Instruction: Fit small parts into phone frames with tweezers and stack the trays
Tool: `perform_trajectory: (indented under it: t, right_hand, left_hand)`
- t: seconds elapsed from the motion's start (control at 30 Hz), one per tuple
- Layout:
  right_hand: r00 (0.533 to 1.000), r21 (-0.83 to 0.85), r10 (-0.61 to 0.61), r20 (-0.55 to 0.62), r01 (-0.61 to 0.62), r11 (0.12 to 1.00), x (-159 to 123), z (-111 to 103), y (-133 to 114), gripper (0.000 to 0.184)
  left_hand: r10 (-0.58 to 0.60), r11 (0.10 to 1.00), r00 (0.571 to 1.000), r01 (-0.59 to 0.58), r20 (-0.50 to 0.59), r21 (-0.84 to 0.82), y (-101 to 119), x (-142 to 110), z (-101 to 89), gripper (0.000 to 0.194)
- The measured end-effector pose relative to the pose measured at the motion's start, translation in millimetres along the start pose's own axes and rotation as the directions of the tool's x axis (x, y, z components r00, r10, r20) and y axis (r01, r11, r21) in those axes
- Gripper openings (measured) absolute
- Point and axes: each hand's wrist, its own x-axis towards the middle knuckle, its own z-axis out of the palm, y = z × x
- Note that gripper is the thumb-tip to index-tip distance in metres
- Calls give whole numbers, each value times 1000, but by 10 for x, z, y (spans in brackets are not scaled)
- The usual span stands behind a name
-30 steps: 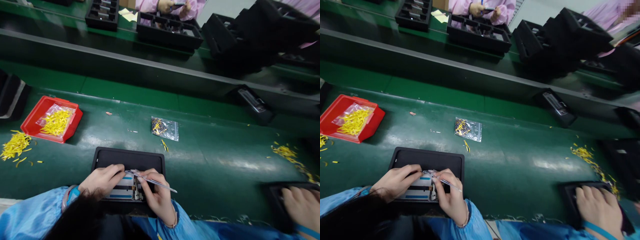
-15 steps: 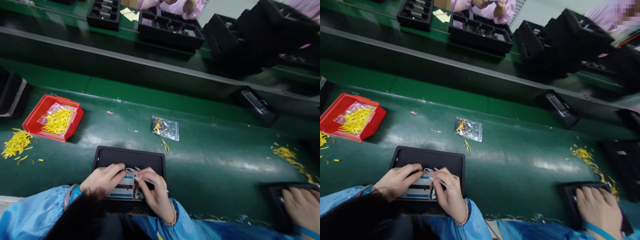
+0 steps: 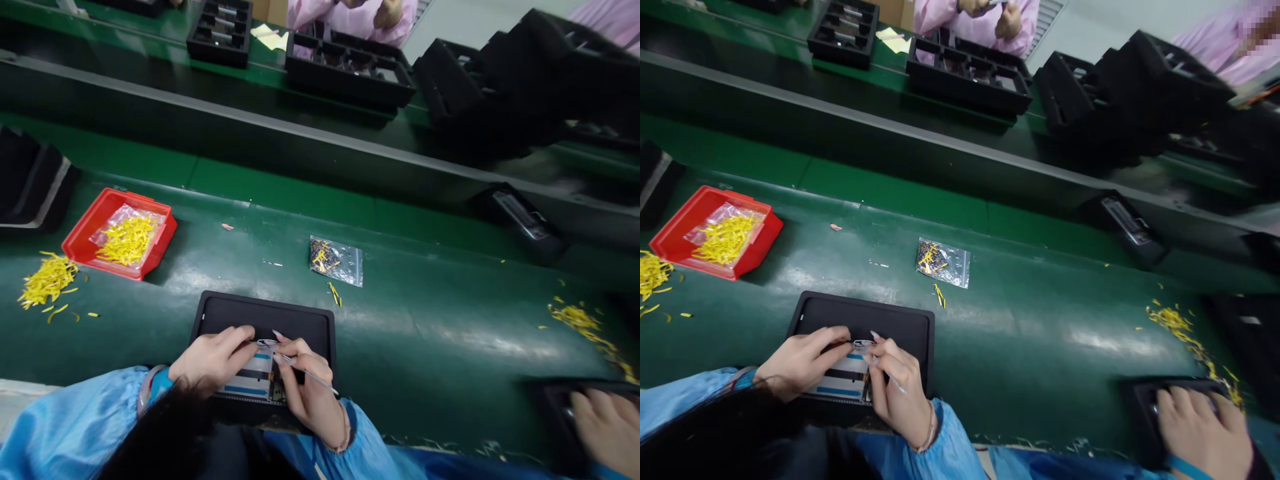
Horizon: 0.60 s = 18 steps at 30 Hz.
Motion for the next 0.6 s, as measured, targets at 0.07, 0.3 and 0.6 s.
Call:
perform_trajectory:
  t: [0.07,0.3,0.6]
  right_hand:
    - [999,27,25,-34,-25,999,-16,4,-5,19]
    - [993,53,88,-83,-84,995,10,41,-45,17]
    - [998,18,60,-26,-59,998,-1,50,12,19]
  left_hand:
    - [3,1000,1000,-3,1,-20,-4,-3,12,33]
    - [-14,996,999,18,45,-88,-2,-14,27,25]
    - [-1,1000,1000,1,12,-27,35,8,30,28]
